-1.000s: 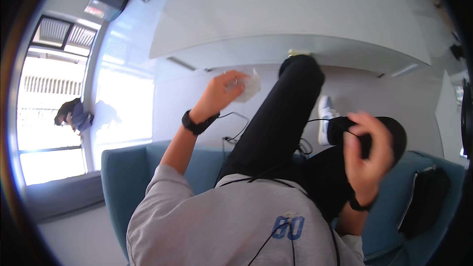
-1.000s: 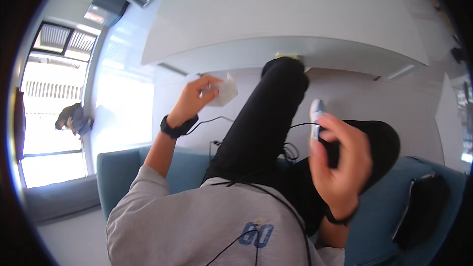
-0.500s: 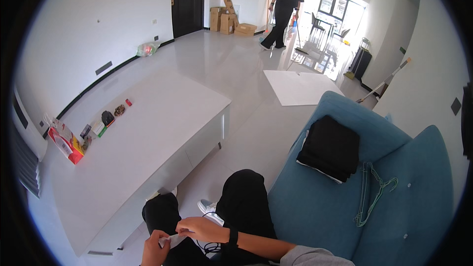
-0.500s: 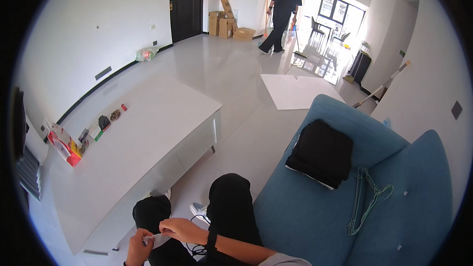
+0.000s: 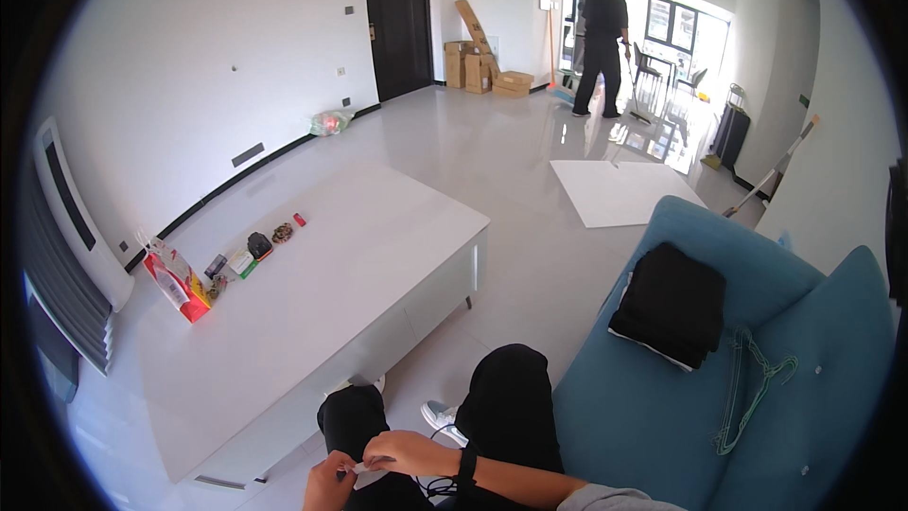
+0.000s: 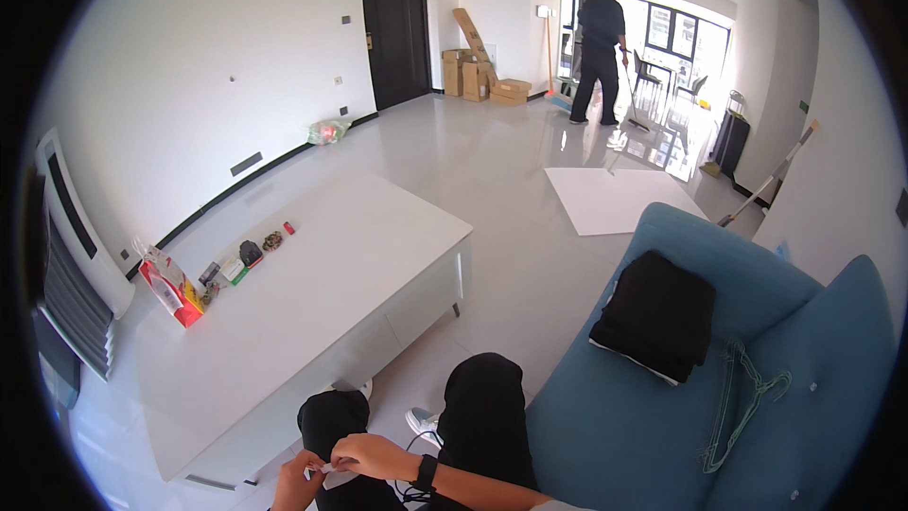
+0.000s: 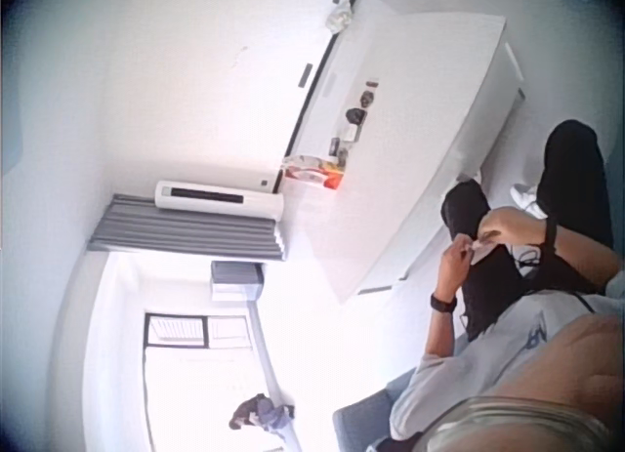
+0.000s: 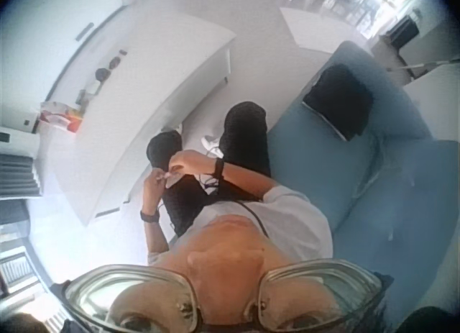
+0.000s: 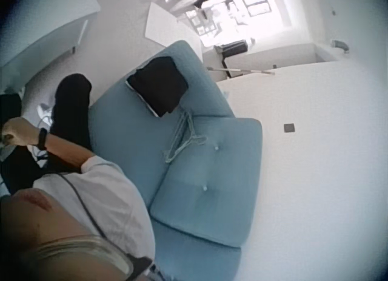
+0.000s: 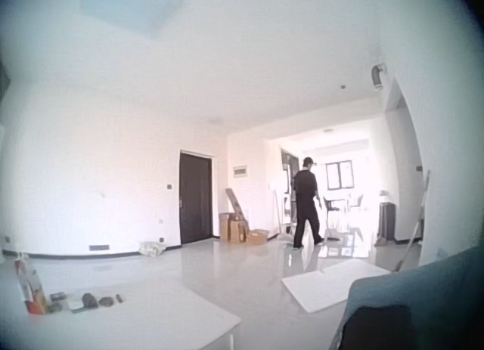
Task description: The person wipes the top surface and the front edge of a white table using a piece of white paper while sitting on a couch.
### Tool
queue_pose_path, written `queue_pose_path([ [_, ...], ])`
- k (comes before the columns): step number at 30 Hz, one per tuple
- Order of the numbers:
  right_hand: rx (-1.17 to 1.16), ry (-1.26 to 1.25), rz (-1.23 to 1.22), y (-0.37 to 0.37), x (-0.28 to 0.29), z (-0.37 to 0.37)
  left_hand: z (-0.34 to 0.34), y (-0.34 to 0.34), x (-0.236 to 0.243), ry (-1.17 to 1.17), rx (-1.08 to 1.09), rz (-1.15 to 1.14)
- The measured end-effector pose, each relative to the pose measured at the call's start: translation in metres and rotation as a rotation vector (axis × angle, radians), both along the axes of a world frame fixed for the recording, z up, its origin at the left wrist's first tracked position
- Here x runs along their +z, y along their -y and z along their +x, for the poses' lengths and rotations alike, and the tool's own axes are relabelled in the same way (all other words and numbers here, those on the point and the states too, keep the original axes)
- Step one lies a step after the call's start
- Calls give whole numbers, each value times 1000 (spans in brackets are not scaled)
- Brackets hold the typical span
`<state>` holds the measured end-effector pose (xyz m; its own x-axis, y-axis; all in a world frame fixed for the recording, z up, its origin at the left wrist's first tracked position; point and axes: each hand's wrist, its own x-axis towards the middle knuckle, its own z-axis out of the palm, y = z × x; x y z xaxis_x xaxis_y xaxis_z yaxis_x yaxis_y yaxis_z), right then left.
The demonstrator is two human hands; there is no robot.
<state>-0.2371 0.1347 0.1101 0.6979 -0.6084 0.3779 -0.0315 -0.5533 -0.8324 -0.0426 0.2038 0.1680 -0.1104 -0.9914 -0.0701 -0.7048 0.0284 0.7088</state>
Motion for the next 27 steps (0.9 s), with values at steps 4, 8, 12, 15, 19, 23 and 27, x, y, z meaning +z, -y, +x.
queue_pose_path([
  [4,-84,1,-18,-1,3,0,-1,1,1,-8,14,5],
  [8,-117,49,-60,4,11,-4,-2,4,0,-33,-110,-252],
  [12,-109,-18,14,13,17,-9,-12,12,6,-3,-166,-316],
  [15,-111,-16,53,25,28,-12,-15,21,10,-53,-159,-265],
  [19,-109,14,20,58,29,-10,-17,47,11,-34,-168,-364],
  [23,70,-3,-113,93,20,1,-4,70,3,74,-104,-359],
  [27,146,-10,-130,116,1,9,10,78,-19,116,-92,-256],
])
